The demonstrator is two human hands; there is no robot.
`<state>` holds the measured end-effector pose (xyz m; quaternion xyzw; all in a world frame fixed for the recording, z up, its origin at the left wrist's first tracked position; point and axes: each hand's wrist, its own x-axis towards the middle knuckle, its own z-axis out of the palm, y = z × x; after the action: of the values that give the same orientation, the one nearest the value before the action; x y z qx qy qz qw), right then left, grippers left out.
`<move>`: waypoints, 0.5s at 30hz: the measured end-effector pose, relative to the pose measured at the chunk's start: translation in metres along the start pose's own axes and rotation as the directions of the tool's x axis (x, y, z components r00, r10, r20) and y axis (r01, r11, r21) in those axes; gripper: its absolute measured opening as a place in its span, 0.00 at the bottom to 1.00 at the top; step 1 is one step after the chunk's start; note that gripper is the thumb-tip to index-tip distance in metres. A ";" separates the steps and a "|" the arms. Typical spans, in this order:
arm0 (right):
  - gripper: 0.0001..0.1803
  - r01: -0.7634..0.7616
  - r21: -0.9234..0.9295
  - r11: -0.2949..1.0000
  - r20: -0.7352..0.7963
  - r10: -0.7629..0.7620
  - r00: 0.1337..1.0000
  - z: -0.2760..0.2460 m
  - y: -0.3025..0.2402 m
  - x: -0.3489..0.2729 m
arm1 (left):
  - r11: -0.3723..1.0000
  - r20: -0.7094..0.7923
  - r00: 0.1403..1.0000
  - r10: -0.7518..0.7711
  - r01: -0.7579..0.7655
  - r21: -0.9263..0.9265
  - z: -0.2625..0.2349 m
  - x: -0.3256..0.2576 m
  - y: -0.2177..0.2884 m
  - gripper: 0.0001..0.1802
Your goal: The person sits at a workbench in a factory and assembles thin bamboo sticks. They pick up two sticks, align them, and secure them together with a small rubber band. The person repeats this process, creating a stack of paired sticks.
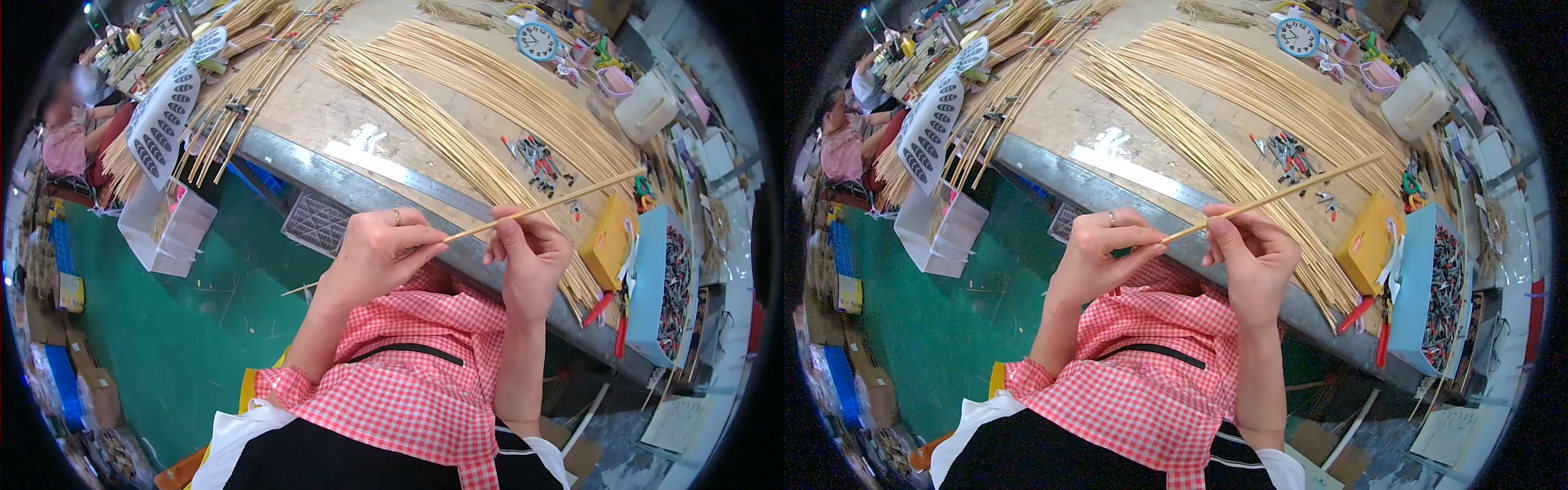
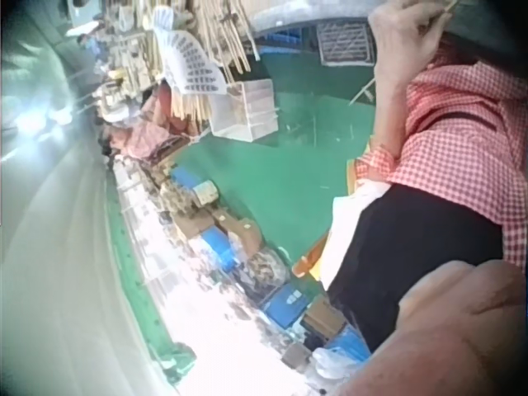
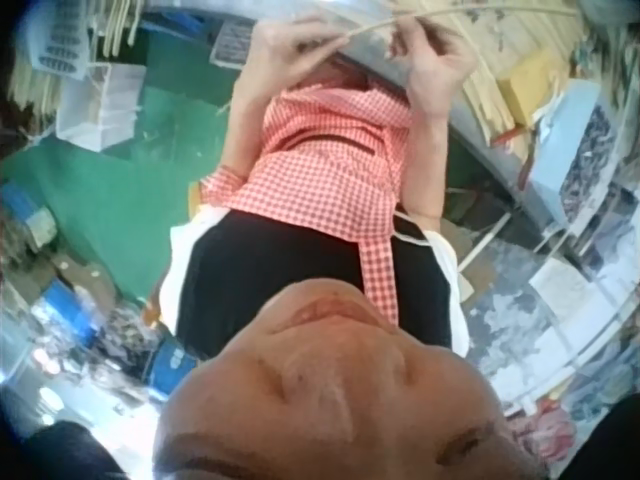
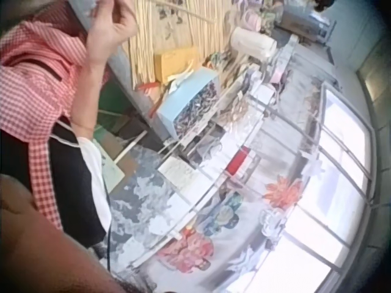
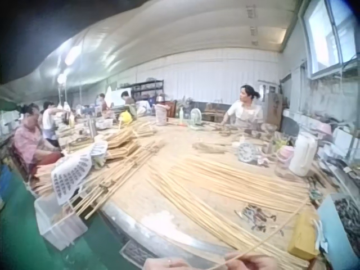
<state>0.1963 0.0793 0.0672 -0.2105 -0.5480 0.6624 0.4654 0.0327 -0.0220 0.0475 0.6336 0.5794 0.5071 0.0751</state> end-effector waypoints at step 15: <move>0.07 0.107 -0.108 0.988 0.244 -0.078 0.967 0.001 0.018 -0.002 | 0.635 0.350 0.860 -0.371 0.510 -0.580 0.004 0.004 -0.009 0.10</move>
<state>0.1897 0.0775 0.0504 -0.1311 -0.6482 0.6261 0.4132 0.0288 -0.0141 0.0422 0.4514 0.4913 0.5770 0.4711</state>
